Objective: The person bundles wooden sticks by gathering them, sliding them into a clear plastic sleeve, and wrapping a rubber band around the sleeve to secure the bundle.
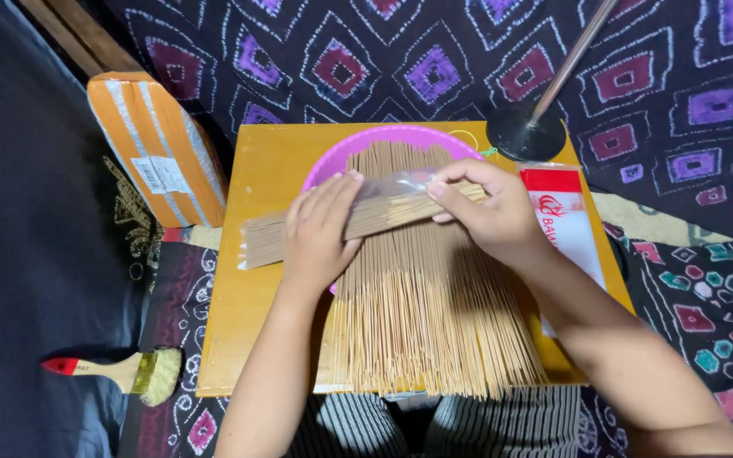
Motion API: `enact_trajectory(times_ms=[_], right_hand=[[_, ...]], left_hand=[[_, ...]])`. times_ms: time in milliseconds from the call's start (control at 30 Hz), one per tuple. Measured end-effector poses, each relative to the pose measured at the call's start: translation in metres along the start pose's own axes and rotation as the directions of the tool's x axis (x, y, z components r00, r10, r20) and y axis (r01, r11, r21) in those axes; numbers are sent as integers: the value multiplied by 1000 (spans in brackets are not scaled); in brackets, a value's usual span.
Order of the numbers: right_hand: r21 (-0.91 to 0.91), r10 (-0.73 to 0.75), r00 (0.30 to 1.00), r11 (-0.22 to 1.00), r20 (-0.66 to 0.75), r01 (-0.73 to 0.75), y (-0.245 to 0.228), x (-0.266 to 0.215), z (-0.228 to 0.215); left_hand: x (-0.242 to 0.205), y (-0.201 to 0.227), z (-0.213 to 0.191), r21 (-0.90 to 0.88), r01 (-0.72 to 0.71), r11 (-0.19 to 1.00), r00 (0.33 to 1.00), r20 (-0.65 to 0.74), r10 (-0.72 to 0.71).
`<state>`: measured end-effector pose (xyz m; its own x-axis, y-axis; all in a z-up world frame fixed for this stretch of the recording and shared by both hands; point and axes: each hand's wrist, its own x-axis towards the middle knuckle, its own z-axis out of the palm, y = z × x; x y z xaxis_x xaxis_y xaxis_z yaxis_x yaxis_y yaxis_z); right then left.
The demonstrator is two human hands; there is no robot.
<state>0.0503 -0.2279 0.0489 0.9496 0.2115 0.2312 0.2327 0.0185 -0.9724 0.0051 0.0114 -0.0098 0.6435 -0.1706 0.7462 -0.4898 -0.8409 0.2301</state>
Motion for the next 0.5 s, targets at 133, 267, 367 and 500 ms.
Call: enact_trajectory(times_ms=[133,267,367,500], right_hand=[[-83,-181,966,977,186,199,-28,8,3],[-18,-186,953,981,239,195,-35,18,-3],[16,-166,960,986,226,166,-38,17,-11],[-41,-249,904,959,348,281,-52,23,-64]], left_hand=[[-3,-6,4,82,1,997,997,-72,5],[-9,-15,13,107,-10,994,992,-127,23],[-12,-19,18,127,24,992,981,-192,1],[3,8,-9,106,126,986,980,-169,-107]])
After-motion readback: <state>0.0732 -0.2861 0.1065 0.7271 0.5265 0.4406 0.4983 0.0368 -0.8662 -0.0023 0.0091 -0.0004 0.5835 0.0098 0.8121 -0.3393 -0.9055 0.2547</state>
